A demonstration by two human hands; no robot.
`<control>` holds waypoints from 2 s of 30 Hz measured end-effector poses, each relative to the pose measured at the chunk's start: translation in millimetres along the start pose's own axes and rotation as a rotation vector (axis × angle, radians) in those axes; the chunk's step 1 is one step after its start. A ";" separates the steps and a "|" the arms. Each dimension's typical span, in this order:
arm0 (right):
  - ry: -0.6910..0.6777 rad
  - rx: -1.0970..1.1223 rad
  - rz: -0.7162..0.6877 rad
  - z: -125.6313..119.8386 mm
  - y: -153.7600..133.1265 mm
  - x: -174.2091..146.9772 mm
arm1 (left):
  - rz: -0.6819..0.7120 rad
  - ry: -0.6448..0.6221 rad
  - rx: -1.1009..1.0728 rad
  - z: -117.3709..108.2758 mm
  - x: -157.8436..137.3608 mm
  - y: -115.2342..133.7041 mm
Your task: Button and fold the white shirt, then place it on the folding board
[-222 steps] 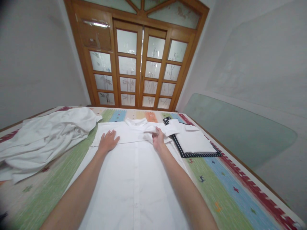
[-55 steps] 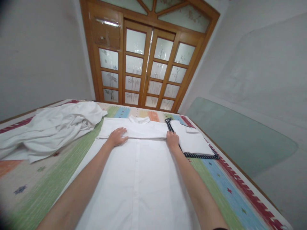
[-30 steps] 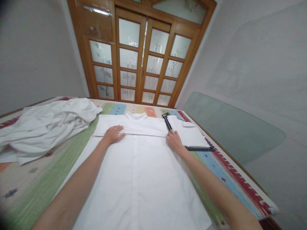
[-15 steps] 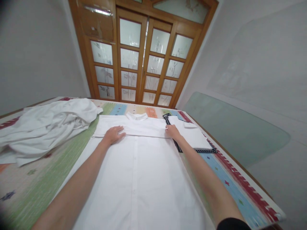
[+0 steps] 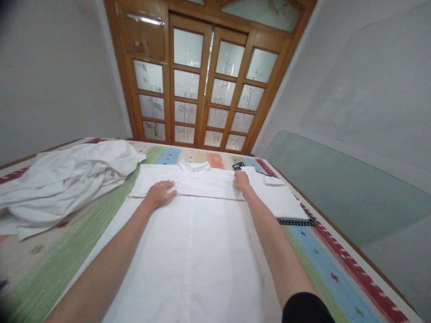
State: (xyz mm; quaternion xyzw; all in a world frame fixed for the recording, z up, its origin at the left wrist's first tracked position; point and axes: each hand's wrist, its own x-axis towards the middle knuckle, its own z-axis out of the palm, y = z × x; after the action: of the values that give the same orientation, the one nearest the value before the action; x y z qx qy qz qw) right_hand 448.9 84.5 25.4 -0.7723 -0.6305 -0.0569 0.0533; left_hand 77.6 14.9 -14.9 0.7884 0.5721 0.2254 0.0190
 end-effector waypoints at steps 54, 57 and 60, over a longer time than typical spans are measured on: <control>-0.200 0.035 -0.228 -11.3 -0.5 80.3 | 0.006 0.028 -0.035 5.0 0.4 -4.1; -0.160 -0.018 -0.240 -2.4 -0.8 83.7 | 0.009 0.035 -0.047 6.3 0.6 -4.8; -0.125 -0.054 -0.237 8.1 -4.8 76.8 | -0.001 0.028 -0.050 6.7 1.1 -4.7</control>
State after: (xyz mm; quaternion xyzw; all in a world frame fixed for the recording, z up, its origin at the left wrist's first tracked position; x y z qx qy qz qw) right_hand 459.6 161.1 29.4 -0.6957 -0.7175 -0.0315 -0.0139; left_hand 76.2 19.0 -22.0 0.7842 0.5668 0.2506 0.0307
